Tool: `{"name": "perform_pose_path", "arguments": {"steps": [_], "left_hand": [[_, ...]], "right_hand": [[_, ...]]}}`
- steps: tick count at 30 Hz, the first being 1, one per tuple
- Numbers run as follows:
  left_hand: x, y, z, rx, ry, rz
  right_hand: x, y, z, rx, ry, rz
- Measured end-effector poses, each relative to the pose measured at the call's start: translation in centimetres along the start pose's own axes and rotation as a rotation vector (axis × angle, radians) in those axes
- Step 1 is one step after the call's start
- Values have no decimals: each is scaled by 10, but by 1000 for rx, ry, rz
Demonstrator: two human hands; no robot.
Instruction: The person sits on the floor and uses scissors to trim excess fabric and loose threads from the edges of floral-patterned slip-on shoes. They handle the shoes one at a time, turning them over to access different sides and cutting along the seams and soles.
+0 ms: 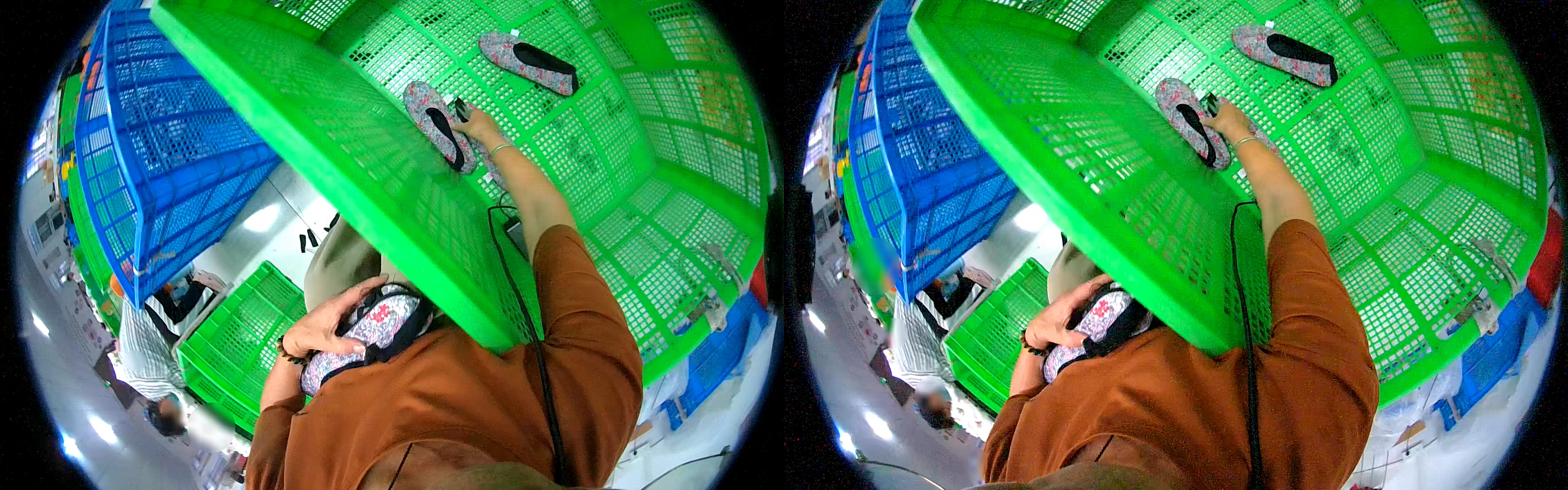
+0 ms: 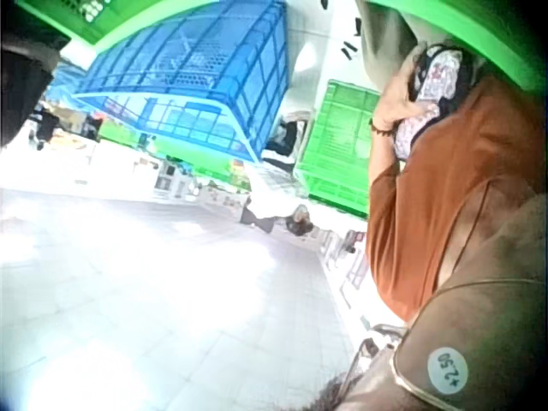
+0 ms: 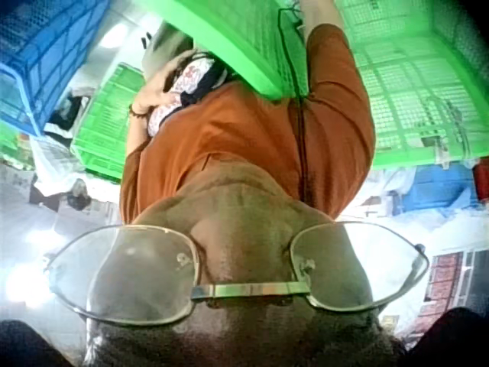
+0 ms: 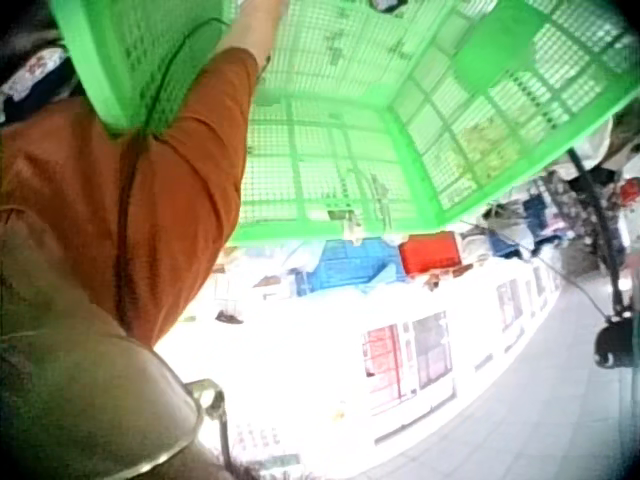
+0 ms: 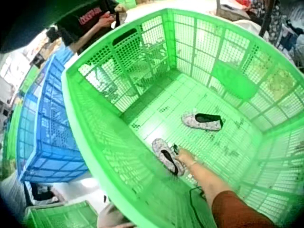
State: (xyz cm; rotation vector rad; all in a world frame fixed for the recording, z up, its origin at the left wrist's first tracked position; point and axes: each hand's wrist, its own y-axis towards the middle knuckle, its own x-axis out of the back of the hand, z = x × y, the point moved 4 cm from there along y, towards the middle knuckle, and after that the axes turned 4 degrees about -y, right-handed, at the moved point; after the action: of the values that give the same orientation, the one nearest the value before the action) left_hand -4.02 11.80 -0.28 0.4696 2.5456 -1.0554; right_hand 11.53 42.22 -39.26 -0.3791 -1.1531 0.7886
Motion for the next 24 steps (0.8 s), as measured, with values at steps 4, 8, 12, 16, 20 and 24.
{"name": "perform_pose_path", "arguments": {"steps": [4, 8, 12, 16, 20, 24], "left_hand": [[18, 3, 5, 4, -207, 91], [27, -8, 21, 63, -201, 61], [33, -7, 19, 94, -144, 74], [31, -2, 10, 54, -161, 94], [31, -4, 6, 106, -220, 16], [34, -7, 15, 69, -274, 11]], "right_hand": [[2, -25, 35, -35, -30, -384], [8, -35, 18, -64, 44, -420], [3, -38, -47, -109, -29, -219], [25, -25, -66, -1, -148, -66], [98, 13, -62, 191, -220, -270], [176, 49, -68, 206, -221, -366]]}}
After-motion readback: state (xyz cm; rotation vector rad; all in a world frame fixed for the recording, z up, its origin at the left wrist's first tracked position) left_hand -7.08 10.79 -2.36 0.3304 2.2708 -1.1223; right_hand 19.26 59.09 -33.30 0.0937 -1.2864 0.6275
